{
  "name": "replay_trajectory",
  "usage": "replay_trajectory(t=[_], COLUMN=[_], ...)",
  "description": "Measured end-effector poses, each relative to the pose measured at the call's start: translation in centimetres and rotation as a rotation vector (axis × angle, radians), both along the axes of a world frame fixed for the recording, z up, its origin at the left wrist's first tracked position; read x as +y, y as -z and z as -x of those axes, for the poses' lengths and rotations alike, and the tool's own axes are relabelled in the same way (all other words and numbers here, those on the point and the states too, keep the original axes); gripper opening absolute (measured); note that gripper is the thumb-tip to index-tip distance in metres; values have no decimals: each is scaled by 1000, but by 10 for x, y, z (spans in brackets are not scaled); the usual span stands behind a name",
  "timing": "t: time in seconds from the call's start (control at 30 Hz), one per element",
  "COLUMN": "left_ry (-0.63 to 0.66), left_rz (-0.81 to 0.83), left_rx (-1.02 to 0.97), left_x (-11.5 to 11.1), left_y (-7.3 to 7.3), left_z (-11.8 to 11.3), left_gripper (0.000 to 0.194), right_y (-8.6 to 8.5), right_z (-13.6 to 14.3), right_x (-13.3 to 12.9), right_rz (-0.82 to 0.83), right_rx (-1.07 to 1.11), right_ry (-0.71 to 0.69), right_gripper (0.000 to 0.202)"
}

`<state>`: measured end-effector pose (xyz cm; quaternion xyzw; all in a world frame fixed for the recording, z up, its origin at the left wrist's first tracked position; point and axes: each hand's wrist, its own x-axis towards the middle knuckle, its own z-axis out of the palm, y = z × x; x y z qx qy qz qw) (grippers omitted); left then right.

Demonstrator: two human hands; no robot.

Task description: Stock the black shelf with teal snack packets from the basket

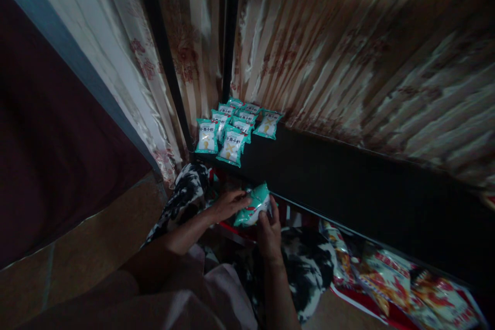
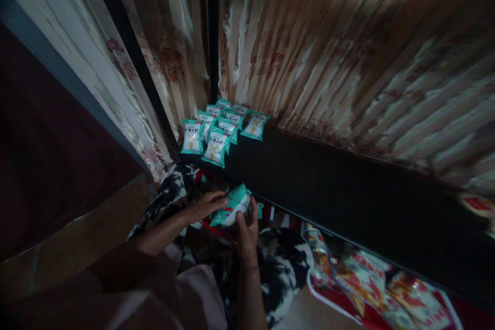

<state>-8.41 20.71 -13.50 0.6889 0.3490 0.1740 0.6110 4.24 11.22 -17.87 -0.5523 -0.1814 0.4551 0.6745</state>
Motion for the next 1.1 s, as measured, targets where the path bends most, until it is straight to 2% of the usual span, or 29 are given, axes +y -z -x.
replay_trajectory(t=[0.17,0.27,0.37,0.47,0.53,0.7,0.87,1.1], left_ry=[111,121,103,48,-12,-87,-99,-186], left_rz=[-235,-245,-185,-82,-27,37,64,34], left_rx=[265,322,276,168,112,64,13,-95], left_x=[5,5,5,5,5,6,7,9], left_y=[2,5,8,13,17,22,16,5], left_z=[2,1,0,-1,-2,-6,-8,-14], left_gripper=[62,61,59,70,74,69,55,44], right_y=[-2,-6,-7,-1,5,13,2,-13], right_z=[2,3,1,-2,-5,-9,-9,-20], right_x=[2,2,0,-1,-1,-1,-1,5], right_rz=[48,42,22,16,42,152,136,192], right_rx=[-116,-116,-75,-18,2,25,-106,-222], right_ry=[24,30,39,68,82,73,-44,-62], right_gripper=[90,89,86,82,80,81,68,74])
